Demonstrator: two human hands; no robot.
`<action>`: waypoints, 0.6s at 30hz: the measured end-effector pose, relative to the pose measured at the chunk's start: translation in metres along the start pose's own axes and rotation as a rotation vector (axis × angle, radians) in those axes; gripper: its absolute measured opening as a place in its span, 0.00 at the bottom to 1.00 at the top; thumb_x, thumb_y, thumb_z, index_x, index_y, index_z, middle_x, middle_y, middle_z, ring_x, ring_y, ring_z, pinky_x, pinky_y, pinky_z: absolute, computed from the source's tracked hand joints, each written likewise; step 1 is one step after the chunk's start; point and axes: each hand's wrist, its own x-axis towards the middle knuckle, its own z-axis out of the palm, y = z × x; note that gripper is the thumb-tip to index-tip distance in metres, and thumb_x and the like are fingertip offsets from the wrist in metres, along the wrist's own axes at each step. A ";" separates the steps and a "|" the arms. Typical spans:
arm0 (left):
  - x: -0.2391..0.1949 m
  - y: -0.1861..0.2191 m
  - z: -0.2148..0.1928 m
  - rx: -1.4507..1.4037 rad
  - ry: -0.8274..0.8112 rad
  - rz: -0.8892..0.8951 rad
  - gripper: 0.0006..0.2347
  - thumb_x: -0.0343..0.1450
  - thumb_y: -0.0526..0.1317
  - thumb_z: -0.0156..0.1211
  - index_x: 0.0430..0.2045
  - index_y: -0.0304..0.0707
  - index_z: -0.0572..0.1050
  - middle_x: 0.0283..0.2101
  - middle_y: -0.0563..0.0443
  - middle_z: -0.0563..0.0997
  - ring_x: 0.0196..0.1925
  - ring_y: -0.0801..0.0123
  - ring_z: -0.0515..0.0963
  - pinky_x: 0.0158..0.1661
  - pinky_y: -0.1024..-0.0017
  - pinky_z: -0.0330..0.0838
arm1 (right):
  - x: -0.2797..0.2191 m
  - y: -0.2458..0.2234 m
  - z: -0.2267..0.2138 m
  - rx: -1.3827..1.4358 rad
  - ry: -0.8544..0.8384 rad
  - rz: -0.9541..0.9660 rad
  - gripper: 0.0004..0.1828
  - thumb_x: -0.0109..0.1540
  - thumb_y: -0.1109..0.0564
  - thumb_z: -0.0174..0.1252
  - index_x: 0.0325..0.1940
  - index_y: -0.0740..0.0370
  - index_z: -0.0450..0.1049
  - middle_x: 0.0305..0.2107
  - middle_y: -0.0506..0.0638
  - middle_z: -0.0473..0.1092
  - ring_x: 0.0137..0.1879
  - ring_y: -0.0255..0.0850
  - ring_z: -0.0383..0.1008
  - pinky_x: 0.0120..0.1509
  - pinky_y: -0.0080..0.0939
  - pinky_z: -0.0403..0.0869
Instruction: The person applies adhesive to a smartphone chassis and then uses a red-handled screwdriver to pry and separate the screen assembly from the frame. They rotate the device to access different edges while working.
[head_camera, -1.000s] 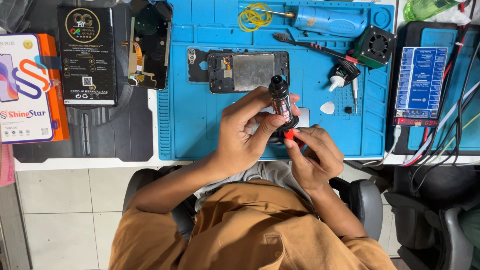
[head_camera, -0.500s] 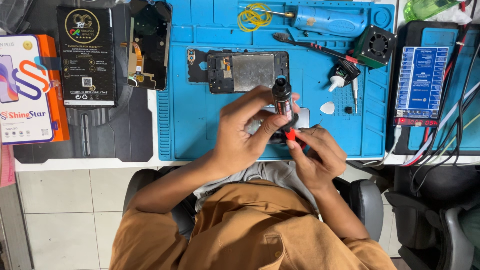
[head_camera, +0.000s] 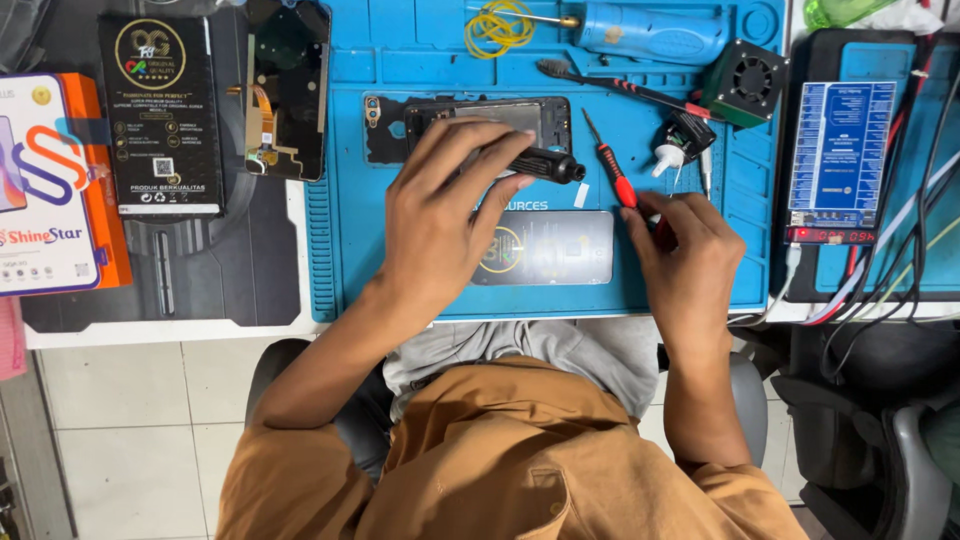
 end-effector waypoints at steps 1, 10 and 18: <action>0.000 -0.001 0.001 0.002 0.000 0.000 0.14 0.71 0.33 0.72 0.51 0.34 0.78 0.49 0.48 0.78 0.52 0.56 0.79 0.51 0.62 0.77 | 0.001 -0.002 0.000 0.002 0.005 0.004 0.12 0.62 0.64 0.73 0.48 0.69 0.80 0.33 0.56 0.74 0.30 0.42 0.72 0.35 0.41 0.69; -0.006 -0.009 0.003 0.011 -0.064 -0.035 0.13 0.72 0.34 0.71 0.49 0.33 0.79 0.48 0.48 0.80 0.48 0.57 0.81 0.48 0.63 0.78 | 0.017 -0.036 -0.036 0.273 -0.113 -0.111 0.15 0.61 0.79 0.48 0.47 0.74 0.73 0.48 0.60 0.76 0.37 0.42 0.75 0.40 0.38 0.74; -0.046 -0.028 -0.017 0.067 0.048 -0.209 0.13 0.71 0.36 0.72 0.47 0.31 0.79 0.47 0.46 0.82 0.44 0.57 0.85 0.43 0.66 0.80 | 0.042 -0.060 -0.032 0.447 -0.212 -0.268 0.08 0.62 0.69 0.69 0.42 0.73 0.76 0.42 0.57 0.78 0.44 0.41 0.83 0.44 0.36 0.80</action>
